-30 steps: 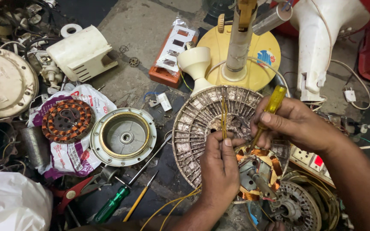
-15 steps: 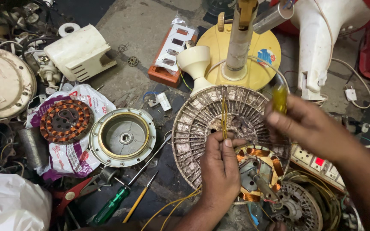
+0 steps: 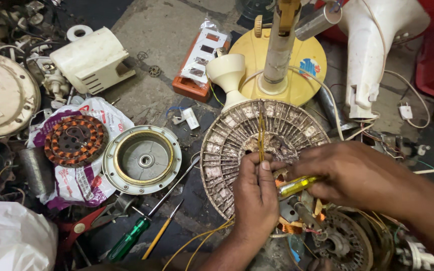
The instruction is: The person sits on the floor of a repair workshop and winds copper wire around a ceiling fan motor stator, guiding the wire by hand and using a screwdriver to help position and tighten the windings. They repeatedly rotate the stator and feed the wire around the slots, working with the fan housing and other motor parts scattered around them.
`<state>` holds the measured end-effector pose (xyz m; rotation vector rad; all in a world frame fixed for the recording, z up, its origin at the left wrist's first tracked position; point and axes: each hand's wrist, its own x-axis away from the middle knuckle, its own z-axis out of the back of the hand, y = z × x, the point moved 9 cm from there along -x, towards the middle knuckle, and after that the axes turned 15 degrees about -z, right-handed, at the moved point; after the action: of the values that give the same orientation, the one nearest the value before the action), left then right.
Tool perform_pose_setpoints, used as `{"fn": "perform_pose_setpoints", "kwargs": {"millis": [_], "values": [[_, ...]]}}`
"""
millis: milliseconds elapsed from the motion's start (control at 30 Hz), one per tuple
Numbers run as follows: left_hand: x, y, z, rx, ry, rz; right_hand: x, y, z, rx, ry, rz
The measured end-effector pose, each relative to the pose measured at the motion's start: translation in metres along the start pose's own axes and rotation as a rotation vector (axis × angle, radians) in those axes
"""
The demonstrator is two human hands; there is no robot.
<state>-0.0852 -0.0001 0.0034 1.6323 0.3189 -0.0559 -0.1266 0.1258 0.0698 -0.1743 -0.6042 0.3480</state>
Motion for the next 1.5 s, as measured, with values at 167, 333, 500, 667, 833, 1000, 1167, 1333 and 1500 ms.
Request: {"fn": "perform_pose_setpoints", "kwargs": {"millis": [167,333,500,667,833,1000,1167,1333,1500], "values": [[-0.001,0.005,-0.002,0.02,0.0,-0.048,0.011,-0.011,0.002,0.054,0.183,0.197],[0.0,0.002,-0.003,0.029,0.006,0.011,0.016,0.004,-0.005,-0.022,0.303,0.164],[0.0,-0.002,-0.003,-0.026,-0.044,0.077,0.015,0.056,0.004,-0.345,0.332,-0.167],[-0.003,0.006,-0.001,-0.028,-0.004,-0.02,0.021,0.032,0.003,-0.286,0.263,0.104],[-0.002,0.007,-0.001,0.017,0.012,-0.098,0.009,0.014,-0.004,-0.256,0.118,0.053],[0.0,0.003,-0.002,-0.004,0.02,-0.101,-0.002,0.001,0.011,-0.232,0.149,0.063],[-0.001,0.003,-0.003,0.009,0.015,-0.086,-0.011,0.018,0.0,-0.411,0.121,-0.174],[-0.001,0.003,-0.004,0.013,-0.006,-0.045,0.018,0.073,0.012,-0.832,0.41,-0.379],[-0.002,0.001,-0.004,0.002,-0.018,-0.015,0.041,0.098,-0.011,-1.482,0.459,-0.215]]}}
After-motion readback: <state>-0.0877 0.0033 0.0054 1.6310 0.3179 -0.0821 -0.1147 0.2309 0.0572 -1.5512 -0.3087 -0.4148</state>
